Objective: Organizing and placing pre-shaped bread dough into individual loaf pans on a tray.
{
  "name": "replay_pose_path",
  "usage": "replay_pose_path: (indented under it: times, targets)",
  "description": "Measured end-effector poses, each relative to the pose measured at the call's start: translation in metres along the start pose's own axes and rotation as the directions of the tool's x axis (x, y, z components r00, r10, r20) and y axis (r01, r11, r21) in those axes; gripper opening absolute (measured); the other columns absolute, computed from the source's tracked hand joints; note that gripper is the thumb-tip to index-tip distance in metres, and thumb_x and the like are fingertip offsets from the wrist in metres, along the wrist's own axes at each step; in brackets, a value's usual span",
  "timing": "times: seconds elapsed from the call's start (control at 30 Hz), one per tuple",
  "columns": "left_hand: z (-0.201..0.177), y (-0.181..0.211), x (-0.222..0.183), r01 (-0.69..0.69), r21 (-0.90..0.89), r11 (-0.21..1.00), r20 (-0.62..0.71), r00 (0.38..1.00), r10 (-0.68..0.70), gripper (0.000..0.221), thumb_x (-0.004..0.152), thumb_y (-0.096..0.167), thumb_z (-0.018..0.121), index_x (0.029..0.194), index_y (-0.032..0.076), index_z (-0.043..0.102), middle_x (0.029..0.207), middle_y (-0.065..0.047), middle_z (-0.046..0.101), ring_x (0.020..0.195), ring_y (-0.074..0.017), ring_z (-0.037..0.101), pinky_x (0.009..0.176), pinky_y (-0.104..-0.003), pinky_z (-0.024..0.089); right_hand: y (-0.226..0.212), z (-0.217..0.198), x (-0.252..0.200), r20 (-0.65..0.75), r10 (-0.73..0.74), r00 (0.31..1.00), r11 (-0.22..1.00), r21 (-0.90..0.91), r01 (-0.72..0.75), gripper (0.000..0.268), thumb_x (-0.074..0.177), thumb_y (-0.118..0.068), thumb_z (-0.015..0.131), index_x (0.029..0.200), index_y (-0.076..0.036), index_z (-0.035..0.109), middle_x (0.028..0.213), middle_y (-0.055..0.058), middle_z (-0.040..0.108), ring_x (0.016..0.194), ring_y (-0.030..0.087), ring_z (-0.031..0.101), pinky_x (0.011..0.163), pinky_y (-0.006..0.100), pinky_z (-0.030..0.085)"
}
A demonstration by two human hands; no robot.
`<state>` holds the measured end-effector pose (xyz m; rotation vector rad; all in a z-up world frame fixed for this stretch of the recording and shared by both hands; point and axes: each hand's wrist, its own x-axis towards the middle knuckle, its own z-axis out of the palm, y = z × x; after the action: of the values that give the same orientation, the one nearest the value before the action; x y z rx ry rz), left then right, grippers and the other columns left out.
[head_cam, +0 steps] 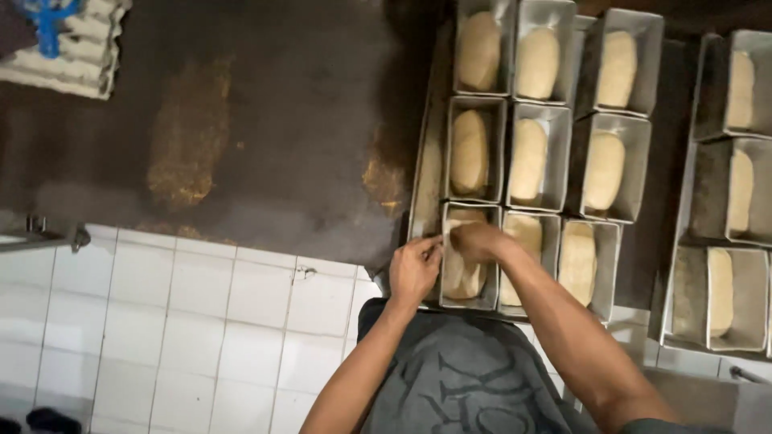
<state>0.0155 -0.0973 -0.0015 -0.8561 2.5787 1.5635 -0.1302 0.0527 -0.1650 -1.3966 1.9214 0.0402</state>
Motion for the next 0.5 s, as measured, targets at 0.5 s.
replay_pose_path:
  times: [0.5]
  targets:
    - [-0.009,0.006,0.011,-0.038,0.153,0.988,0.125,0.992,0.019,0.018,0.088,0.023,0.067,0.101,0.013,0.073,0.093,-0.015,0.076,0.089,-0.0392,0.072,0.075,-0.050,0.057,-0.092,0.022,-0.069,0.102,0.192,0.976,0.882,0.417,-0.217,0.024,0.079,-0.025,0.067,0.087,-0.004,0.075,0.091,0.024,0.073,0.086,0.042,0.070,0.076,0.050,0.054]
